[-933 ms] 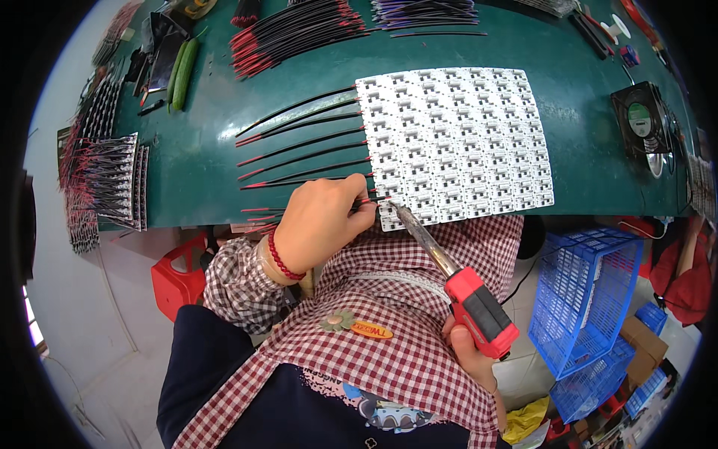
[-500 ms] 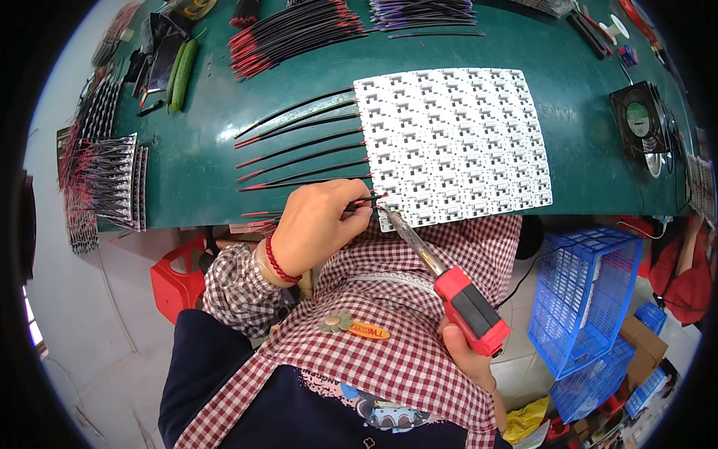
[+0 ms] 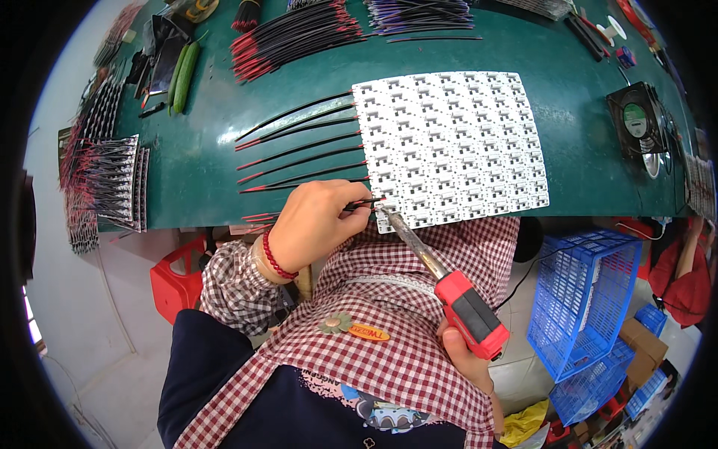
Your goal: The person finishes soldering wires to a board using a hot tool, sets the completed board aside, positions a bundle of wires onto a new board, and solders the wires to the board with the tool.
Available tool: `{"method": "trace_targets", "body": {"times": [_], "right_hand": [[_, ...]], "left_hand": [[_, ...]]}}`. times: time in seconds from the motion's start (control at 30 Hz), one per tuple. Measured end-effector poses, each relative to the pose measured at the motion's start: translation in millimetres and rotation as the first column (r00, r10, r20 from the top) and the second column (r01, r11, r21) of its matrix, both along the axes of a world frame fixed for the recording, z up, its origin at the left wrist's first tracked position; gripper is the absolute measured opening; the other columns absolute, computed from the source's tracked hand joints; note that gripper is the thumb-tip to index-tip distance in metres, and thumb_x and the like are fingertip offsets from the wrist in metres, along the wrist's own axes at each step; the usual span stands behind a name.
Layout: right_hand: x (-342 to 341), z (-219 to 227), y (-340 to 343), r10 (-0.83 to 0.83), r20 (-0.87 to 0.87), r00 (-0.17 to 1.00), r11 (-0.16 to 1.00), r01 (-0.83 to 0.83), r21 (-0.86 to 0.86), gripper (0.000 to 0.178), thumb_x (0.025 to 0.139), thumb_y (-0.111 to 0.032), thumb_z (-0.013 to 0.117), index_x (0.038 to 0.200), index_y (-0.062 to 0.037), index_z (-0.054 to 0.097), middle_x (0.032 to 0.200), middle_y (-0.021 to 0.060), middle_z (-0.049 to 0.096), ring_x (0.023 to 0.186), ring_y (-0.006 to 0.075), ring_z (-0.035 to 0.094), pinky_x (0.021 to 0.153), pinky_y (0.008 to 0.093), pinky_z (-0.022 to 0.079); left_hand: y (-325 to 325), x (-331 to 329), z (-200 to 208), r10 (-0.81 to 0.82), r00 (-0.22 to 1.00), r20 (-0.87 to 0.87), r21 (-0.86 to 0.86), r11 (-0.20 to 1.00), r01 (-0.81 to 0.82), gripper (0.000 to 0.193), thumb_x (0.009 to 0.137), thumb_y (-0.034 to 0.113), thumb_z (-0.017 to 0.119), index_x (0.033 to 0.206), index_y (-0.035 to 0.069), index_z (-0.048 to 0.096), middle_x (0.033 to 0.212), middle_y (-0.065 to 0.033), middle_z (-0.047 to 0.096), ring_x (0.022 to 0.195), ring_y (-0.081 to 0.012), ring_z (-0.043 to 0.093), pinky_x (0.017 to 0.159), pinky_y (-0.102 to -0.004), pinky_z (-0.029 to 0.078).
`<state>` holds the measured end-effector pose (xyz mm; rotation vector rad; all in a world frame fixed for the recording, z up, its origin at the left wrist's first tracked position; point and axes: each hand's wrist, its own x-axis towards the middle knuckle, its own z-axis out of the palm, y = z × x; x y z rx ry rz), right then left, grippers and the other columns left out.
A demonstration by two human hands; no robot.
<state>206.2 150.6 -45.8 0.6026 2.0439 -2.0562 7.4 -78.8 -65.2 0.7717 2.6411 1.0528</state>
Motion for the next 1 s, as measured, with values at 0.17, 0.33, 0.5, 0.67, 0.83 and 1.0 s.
{"method": "trace_targets", "body": {"times": [0.17, 0.33, 0.5, 0.67, 0.83, 1.0], "right_hand": [[-5.4, -0.7, -1.0, 0.056, -0.023, 0.998, 0.998, -0.055, 0.030, 0.018, 0.085, -0.016, 0.065, 0.089, 0.0006, 0.060, 0.074, 0.0045, 0.060, 0.065, 0.0124, 0.055, 0.060, 0.0271, 0.044], [2.7, -1.7, -2.5, -0.021, -0.029, 0.999, 1.000, 0.022, 0.010, 0.027, 0.086, -0.025, 0.064, 0.089, 0.0019, 0.059, 0.071, 0.0052, 0.059, 0.061, 0.0121, 0.054, 0.056, 0.0260, 0.042], [-2.6, -1.5, -5.9, -0.171, -0.172, 0.970, 0.985, 0.173, -0.006, 0.056, 0.088, -0.042, 0.056, 0.116, 0.0055, 0.046, 0.069, 0.0100, 0.057, 0.054, 0.0131, 0.050, 0.049, 0.0251, 0.041], [-19.9, -8.1, -1.8, -0.183, -0.292, 0.939, 0.980, 0.199, 0.028, 0.051, 0.093, -0.037, 0.050, 0.118, 0.0065, 0.043, 0.069, 0.0095, 0.055, 0.057, 0.0142, 0.051, 0.059, 0.0303, 0.047], [-75.6, -15.3, 3.8, -0.299, -0.504, 0.810, 0.952, 0.288, -0.103, 0.043, 0.097, -0.031, 0.044, 0.120, 0.0045, 0.043, 0.079, 0.0108, 0.057, 0.066, 0.0161, 0.055, 0.094, 0.0415, 0.043], [-111.5, -19.2, 0.9, -0.354, -0.478, 0.804, 0.935, 0.291, -0.204, 0.040, 0.095, -0.031, 0.047, 0.118, 0.0021, 0.046, 0.084, 0.0136, 0.059, 0.067, 0.0191, 0.057, 0.086, 0.0359, 0.047]], "left_hand": [[-3.0, -1.5, 3.0, -0.032, 0.999, 0.016, 0.016, 0.999, 0.032, 0.014, 0.074, 0.012, 0.064, 0.085, 0.003, 0.066, 0.072, -0.0141, 0.062, 0.062, -0.0317, 0.060, 0.056, -0.0389, 0.046], [-3.9, -7.7, 3.9, -0.086, 0.996, 0.035, -0.026, 0.996, 0.087, 0.017, 0.075, 0.013, 0.063, 0.089, 0.004, 0.066, 0.071, -0.0158, 0.062, 0.063, -0.0336, 0.060, 0.057, -0.0394, 0.047], [-3.1, -10.1, 5.0, -0.106, 0.992, 0.065, -0.053, 0.993, 0.110, 0.018, 0.075, 0.012, 0.062, 0.091, 0.005, 0.067, 0.070, -0.0168, 0.061, 0.063, -0.0346, 0.059, 0.057, -0.0400, 0.047], [-1.3, -6.8, 8.3, -0.067, 0.996, 0.052, -0.037, 0.997, 0.069, 0.011, 0.076, 0.013, 0.060, 0.076, 0.003, 0.058, 0.065, -0.0155, 0.059, 0.061, -0.0345, 0.059, 0.055, -0.0448, 0.045], [1.7, -5.3, 11.6, -0.062, 0.997, 0.049, -0.036, 0.997, 0.064, 0.011, 0.077, 0.013, 0.060, 0.078, 0.003, 0.057, 0.067, -0.0155, 0.060, 0.064, -0.0345, 0.060, 0.056, -0.0451, 0.046], [-1.5, -12.1, 4.8, -0.056, 0.998, 0.039, -0.061, 0.996, 0.058, 0.016, 0.077, 0.013, 0.062, 0.090, 0.005, 0.064, 0.070, -0.0150, 0.062, 0.065, -0.0337, 0.060, 0.059, -0.0415, 0.047]]}}
